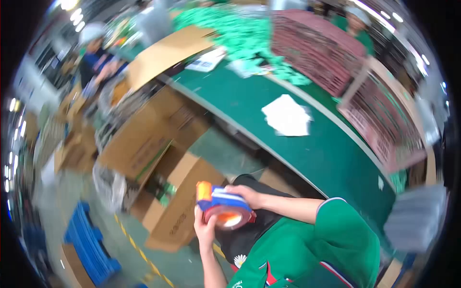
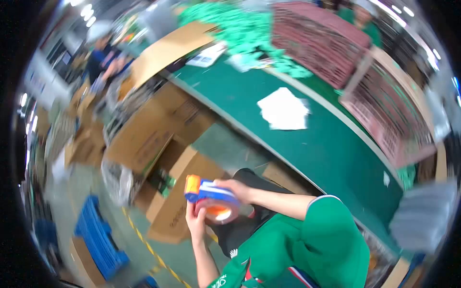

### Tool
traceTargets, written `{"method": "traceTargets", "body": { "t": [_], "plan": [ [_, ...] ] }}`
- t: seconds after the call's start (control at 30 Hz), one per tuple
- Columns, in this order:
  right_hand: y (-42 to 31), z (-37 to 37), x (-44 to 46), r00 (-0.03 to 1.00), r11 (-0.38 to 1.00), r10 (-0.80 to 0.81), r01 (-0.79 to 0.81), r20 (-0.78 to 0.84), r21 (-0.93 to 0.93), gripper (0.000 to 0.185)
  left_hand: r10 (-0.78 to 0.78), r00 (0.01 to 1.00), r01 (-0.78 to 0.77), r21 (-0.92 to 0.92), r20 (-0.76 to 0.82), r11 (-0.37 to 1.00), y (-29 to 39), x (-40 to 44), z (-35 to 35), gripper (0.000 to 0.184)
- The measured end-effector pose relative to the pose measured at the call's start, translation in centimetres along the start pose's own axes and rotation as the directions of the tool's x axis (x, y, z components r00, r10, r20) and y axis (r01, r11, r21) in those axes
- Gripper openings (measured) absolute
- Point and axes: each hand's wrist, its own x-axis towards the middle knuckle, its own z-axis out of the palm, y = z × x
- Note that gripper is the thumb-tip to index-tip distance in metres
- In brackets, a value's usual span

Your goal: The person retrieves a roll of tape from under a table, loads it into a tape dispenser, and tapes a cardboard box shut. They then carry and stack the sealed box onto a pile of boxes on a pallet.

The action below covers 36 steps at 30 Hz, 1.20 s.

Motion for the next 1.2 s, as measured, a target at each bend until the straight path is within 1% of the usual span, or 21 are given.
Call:
{"method": "traceTargets", "body": {
  "t": [0.03, 0.07, 0.1, 0.13, 0.17, 0.23, 0.27, 0.33, 0.43, 0.5, 0.57, 0.63, 0.77, 0.8, 0.9, 0.93, 0.97, 1.07, 1.13, 1.17, 1.2],
  "plan": [
    [0.0, -0.1, -0.8, 0.999, 0.992, -0.039, 0.035, -0.029, -0.119, 0.036, -0.022, 0.996, 0.021, -0.013, -0.086, 1.000, 0.7, -0.6, 1.7, 0.038],
    [1.2, -2.5, -0.4, 0.985, 0.923, -0.165, 0.172, 0.049, -0.343, 0.032, -0.009, 0.994, 0.012, 0.021, -0.113, 1.000, -1.2, -1.3, 1.6, 0.035],
    [1.3, -2.4, -1.1, 0.942, 0.825, -0.328, 0.325, 0.077, -0.462, 0.036, -0.062, 0.992, 0.077, 0.138, -0.113, 0.987, -1.2, -1.7, 1.6, 0.033],
    [1.7, -2.4, -1.6, 0.926, 0.719, -0.363, 0.352, 0.108, -0.600, 0.043, -0.075, 0.992, 0.092, 0.164, -0.103, 0.982, -1.3, -1.8, 1.9, 0.033],
    [1.8, -2.3, -2.2, 0.918, 0.599, -0.371, 0.352, 0.141, -0.719, 0.051, -0.075, 0.993, 0.090, 0.187, -0.087, 0.978, -1.4, -2.1, 2.1, 0.035],
    [-0.1, 0.4, -5.4, 0.973, 0.487, -0.216, 0.039, -0.077, -0.873, 0.063, 0.079, 0.993, -0.106, 0.412, 0.083, 0.905, -1.3, -2.4, 2.8, 0.035],
    [0.9, -0.8, -5.1, 0.966, 0.551, -0.249, 0.087, -0.065, -0.830, 0.065, 0.113, 0.985, -0.158, 0.442, 0.127, 0.883, -0.8, -2.4, 2.9, 0.034],
    [0.0, -0.4, -5.8, 0.960, 0.529, -0.277, 0.127, -0.029, -0.839, 0.063, 0.185, 0.963, -0.260, 0.491, 0.196, 0.831, 0.3, -2.2, 3.2, 0.034],
    [-1.2, -1.2, -6.0, 0.959, 0.491, -0.266, 0.223, 0.099, -0.842, 0.064, 0.176, 0.947, -0.288, 0.466, 0.269, 0.836, 2.0, -1.5, 3.8, 0.034],
    [-2.2, -1.6, -6.0, 0.971, 0.465, -0.218, 0.195, 0.102, -0.864, 0.060, 0.085, 0.950, -0.215, 0.428, 0.302, 0.878, 2.5, -1.0, 4.2, 0.028],
    [-3.8, -1.3, -6.7, 0.973, 0.423, -0.211, 0.176, 0.092, -0.889, 0.061, 0.136, 0.937, -0.264, 0.401, 0.321, 0.877, 2.9, -0.7, 4.9, 0.030],
    [-5.0, -0.7, -7.4, 0.969, 0.373, -0.232, 0.166, 0.081, -0.913, 0.061, 0.154, 0.936, -0.271, 0.370, 0.316, 0.889, 2.7, -0.4, 5.2, 0.030],
    [-6.9, -0.9, -7.7, 0.959, 0.094, -0.255, 0.151, 0.123, -0.984, 0.058, 0.176, 0.951, -0.250, 0.293, 0.256, 0.923, 1.9, 0.3, 4.6, 0.043],
    [-7.0, -1.1, -7.5, 0.961, 0.092, -0.256, 0.129, 0.102, -0.987, 0.055, 0.226, 0.932, -0.320, 0.347, 0.285, 0.882, 2.6, 0.1, 5.0, 0.044],
    [-6.5, -2.7, -6.2, 0.954, 0.261, -0.278, 0.187, 0.112, -0.947, 0.053, 0.334, 0.866, -0.485, 0.458, 0.374, 0.745, 4.6, 0.2, 6.8, 0.046],
    [-6.3, -2.5, -6.0, 0.914, 0.241, -0.369, 0.271, 0.170, -0.932, 0.049, 0.347, 0.855, -0.507, 0.475, 0.386, 0.719, 5.0, 0.3, 7.2, 0.046],
    [-6.2, -2.3, -6.3, 0.928, 0.366, -0.358, 0.243, 0.105, -0.898, 0.046, 0.350, 0.856, -0.510, 0.507, 0.381, 0.696, 5.5, 0.2, 7.3, 0.047],
    [-6.5, -2.8, -5.3, 0.856, 0.146, -0.481, 0.293, 0.191, -0.945, 0.044, 0.281, 0.914, -0.393, 0.468, 0.293, 0.791, 6.2, 0.2, 7.5, 0.044],
    [-7.8, -2.0, -4.8, 0.875, 0.063, -0.433, 0.266, 0.214, -0.962, 0.042, 0.284, 0.931, -0.359, 0.443, 0.228, 0.822, 6.4, 0.2, 7.2, 0.045],
    [-8.6, -1.4, -4.6, 0.873, 0.022, -0.428, 0.268, 0.233, -0.963, 0.041, 0.304, 0.933, -0.358, 0.420, 0.193, 0.834, 6.3, 0.0, 7.3, 0.045],
    [-9.1, -1.1, -4.2, 0.845, 0.036, -0.468, 0.310, 0.258, -0.950, 0.041, 0.374, 0.904, -0.427, 0.477, 0.208, 0.768, 6.4, -0.1, 7.4, 0.046]
  ]
}}
